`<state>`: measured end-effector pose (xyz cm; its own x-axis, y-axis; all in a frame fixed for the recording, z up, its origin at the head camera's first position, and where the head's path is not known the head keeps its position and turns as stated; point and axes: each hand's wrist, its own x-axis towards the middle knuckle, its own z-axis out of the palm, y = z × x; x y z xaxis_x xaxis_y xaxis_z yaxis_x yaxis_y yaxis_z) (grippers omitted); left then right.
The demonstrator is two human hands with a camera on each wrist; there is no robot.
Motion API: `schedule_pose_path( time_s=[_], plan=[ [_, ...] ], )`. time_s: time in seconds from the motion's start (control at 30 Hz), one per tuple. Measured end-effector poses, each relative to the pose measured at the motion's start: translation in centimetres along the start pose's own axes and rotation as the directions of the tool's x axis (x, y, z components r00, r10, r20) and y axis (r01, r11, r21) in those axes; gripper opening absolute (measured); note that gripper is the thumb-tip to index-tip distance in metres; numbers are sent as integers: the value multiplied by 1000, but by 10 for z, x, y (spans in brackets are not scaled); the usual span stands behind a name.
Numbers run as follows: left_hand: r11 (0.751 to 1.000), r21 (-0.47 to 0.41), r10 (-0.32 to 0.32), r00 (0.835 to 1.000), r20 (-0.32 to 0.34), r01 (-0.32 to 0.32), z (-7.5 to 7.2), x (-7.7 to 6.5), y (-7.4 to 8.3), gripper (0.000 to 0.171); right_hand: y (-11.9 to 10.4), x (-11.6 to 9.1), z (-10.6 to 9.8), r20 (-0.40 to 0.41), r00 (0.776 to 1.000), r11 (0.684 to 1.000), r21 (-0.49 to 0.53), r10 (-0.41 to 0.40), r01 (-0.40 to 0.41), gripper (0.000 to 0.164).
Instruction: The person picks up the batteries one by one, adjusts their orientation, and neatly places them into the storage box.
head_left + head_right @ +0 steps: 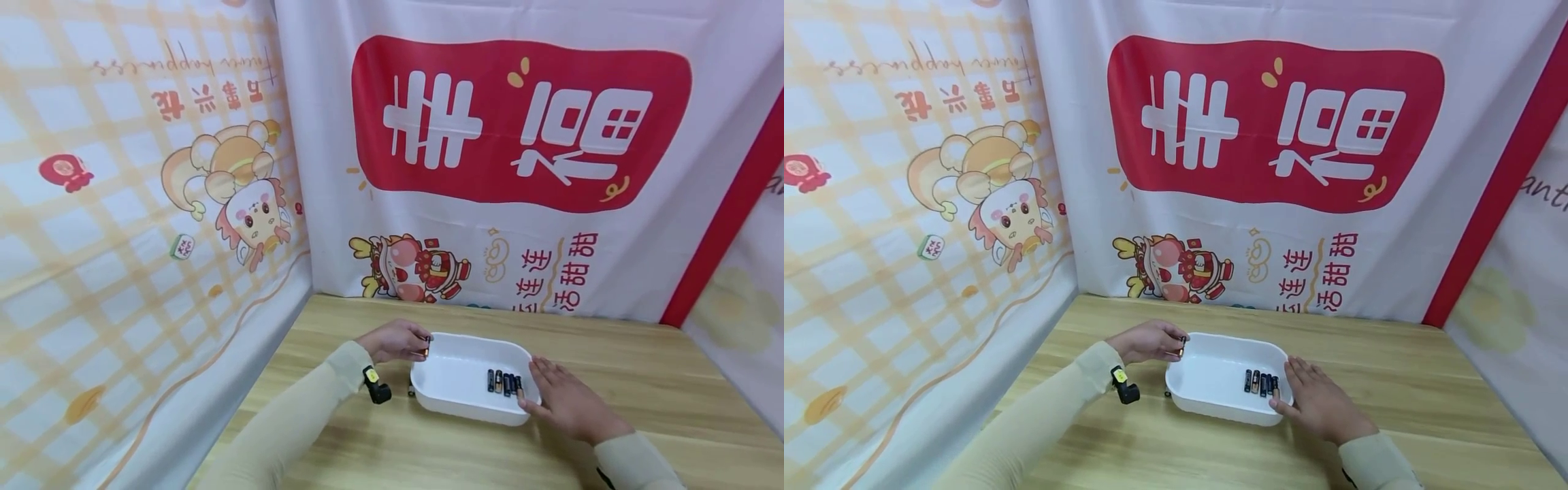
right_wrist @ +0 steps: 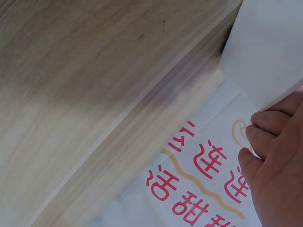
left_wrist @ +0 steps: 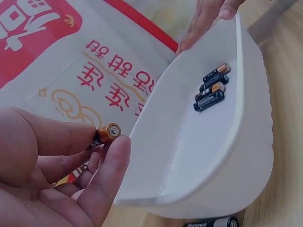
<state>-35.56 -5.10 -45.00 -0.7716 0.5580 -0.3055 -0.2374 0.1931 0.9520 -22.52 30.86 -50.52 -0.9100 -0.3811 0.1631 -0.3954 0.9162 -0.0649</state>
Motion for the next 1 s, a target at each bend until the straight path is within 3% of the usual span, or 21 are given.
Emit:
schedule_pose_path(
  time_s=[0.23,0.6,1.0],
  plan=[
    [999,-34,23,1000,0,-23,23,12,2,27,2,0,1,-19,1000,1000,5,-24,24,83],
    [999,43,-24,999,45,22,61,34,-8,30,0,-3,3,-13,1000,1000,19,-13,14,83],
    [994,84,-68,998,-4,68,85,60,-12,31,4,1,1,-16,999,1000,-2,-30,30,85]
  ],
)
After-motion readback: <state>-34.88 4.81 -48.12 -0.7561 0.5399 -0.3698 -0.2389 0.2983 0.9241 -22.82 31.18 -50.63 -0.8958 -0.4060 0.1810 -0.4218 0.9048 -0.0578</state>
